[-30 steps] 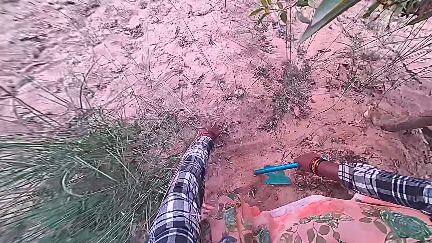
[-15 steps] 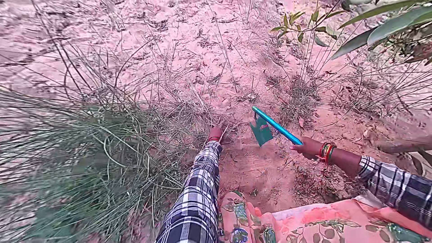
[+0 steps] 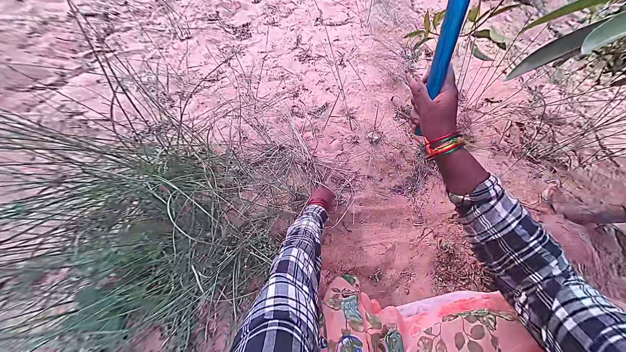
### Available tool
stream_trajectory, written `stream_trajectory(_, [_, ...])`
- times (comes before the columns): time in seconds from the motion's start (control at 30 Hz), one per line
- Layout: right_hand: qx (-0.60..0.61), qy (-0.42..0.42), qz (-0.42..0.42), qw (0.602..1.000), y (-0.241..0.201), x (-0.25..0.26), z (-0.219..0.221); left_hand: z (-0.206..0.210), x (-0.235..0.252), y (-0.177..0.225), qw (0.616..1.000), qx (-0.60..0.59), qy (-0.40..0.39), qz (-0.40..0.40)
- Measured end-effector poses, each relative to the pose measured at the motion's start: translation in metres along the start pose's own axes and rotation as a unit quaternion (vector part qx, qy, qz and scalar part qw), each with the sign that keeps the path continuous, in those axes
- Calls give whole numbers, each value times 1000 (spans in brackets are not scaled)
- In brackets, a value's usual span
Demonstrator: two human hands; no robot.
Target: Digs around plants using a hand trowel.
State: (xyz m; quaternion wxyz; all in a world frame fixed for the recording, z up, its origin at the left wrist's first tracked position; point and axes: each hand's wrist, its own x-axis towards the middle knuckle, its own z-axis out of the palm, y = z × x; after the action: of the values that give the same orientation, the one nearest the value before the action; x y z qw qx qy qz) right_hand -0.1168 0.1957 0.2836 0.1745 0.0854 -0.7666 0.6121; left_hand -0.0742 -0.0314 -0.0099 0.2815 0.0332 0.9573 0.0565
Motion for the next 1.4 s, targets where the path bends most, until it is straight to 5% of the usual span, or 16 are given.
stream_trajectory(0.1, [-119, 74, 103, 985, 104, -61, 48, 7, 4, 1, 999, -31, -7, -4])
stream_trajectory(0.2, [-270, -74, 359, 891, 204, -162, 57, 10, 3, 0, 998, -55, -18, -2])
stream_trajectory(0.27, [-305, -148, 418, 843, 223, -184, 51, 3, 2, -6, 998, -61, -11, -13])
stream_trajectory(0.5, [-266, -135, 368, 881, 157, -129, 19, 3, 9, -2, 986, -134, -10, -97])
stream_trajectory(0.73, [-147, 2, 29, 989, -2, -44, 6, 17, 19, -13, 993, -96, 0, -64])
stream_trajectory(0.8, [-87, 72, -121, 986, 11, -21, 8, 23, 16, -14, 994, -96, 21, -47])
stream_trajectory(0.87, [-88, 126, -180, 972, 41, -28, 19, 26, 14, -14, 993, -102, 44, -34])
stream_trajectory(0.93, [-140, 136, -83, 977, 95, -81, 43, 23, 11, -12, 991, -121, 44, -40])
stream_trajectory(0.97, [-171, 91, 42, 980, 122, -124, 57, 22, 9, -11, 991, -124, 42, -43])
stream_trajectory(1.03, [-207, -66, 323, 921, 168, -200, 74, 15, 3, -8, 994, -94, 38, -44])
stream_trajectory(1.1, [-204, -156, 453, 854, 196, -241, 71, 13, 1, -5, 995, -79, 36, -54])
stream_trajectory(1.23, [-156, -157, 462, 859, 165, -237, 39, 27, -1, -20, 996, -57, 15, -67])
stream_trajectory(1.4, [-175, -68, 311, 932, 118, -179, 18, 23, 3, -54, 997, -7, 74, -31])
